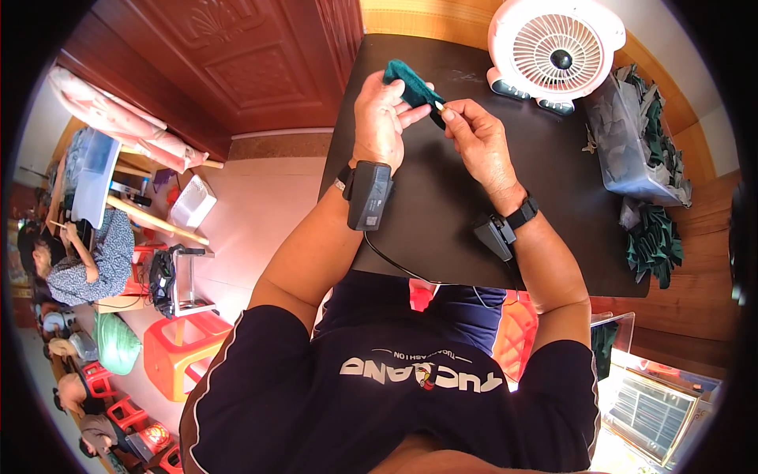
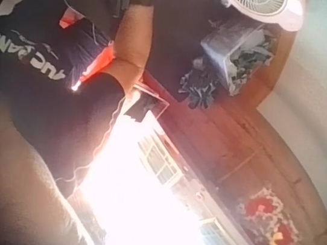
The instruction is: Turning green fabric strips inside out using a wooden stick on a desk.
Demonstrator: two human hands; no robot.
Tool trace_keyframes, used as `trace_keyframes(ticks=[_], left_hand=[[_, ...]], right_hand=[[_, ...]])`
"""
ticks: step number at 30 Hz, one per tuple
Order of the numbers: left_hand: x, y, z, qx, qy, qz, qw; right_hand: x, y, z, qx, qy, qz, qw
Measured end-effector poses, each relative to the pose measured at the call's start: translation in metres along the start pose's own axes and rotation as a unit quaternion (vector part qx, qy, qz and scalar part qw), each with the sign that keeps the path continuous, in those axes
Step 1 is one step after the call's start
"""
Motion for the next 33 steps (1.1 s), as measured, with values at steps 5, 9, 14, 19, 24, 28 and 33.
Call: trace_keyframes(ticks=[5, 9, 14, 19, 24, 28, 33], left_hand=[[0.011, -0.009, 0.011, 0.049, 0.035, 0.002, 0.998], [0.013, -0.011, 0.018, 0.046, 0.013, -0.012, 0.999], [0.013, -0.011, 0.016, 0.039, 0.027, -0.027, 0.999], [0.008, -0.01, 0.008, 0.148, 0.072, -0.018, 0.986], [0.01, -0.008, 0.01, 0.145, 0.092, 0.004, 0.985], [0.008, -0.028, 0.024, 0.138, -0.079, -0.1, 0.982], [0.011, -0.03, 0.013, 0.079, 0.035, -0.06, 0.994]], right_hand=[[0.001, 0.01, 0.005, -0.094, -0.007, 0.077, 0.993], [0.001, 0.009, 0.005, -0.113, -0.003, 0.089, 0.99], [-0.001, 0.009, 0.003, -0.068, -0.01, 0.021, 0.997], [0.0, 0.006, 0.003, 0.015, 0.006, -0.009, 1.0], [0.0, 0.004, 0.001, 0.031, 0.021, -0.03, 0.999], [-0.001, 0.012, 0.006, -0.054, 0.004, 0.027, 0.998], [-0.001, 0.017, 0.005, -0.105, 0.012, 0.106, 0.989]])
Point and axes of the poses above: each hand's wrist, its own x-axis towards the middle knuckle, its own z-axis out of the back of the hand, y = z × x, the point moved 6 cm from there along x, towards the middle knuckle, and after that the axes turned 10 degrees about x, right-handed, at the moved point
